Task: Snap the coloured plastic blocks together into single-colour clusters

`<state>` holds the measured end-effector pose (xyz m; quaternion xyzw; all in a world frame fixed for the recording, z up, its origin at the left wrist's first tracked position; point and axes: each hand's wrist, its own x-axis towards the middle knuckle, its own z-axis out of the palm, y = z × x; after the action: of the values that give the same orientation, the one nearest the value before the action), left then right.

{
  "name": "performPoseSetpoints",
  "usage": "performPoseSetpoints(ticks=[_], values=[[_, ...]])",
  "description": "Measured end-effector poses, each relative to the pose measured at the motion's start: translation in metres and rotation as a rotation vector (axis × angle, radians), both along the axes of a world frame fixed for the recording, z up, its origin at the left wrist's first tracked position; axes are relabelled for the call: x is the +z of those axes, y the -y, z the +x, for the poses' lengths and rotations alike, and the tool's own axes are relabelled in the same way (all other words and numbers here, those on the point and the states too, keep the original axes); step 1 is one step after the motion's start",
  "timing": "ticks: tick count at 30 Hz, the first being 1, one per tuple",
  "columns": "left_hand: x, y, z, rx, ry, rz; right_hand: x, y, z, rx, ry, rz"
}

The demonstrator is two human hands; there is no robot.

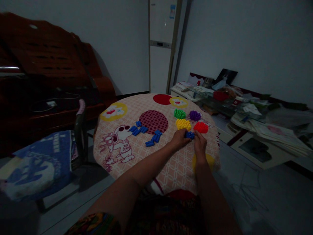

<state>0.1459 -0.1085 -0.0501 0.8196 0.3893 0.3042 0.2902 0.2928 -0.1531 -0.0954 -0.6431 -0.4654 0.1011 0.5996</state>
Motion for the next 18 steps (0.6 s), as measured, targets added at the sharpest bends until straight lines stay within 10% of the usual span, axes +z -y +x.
performPoseSetpoints(ticks=[18], values=[[0.002,-0.008,-0.029,0.029,0.039,0.107,-0.003,0.000,0.001,-0.001,-0.113,0.064]])
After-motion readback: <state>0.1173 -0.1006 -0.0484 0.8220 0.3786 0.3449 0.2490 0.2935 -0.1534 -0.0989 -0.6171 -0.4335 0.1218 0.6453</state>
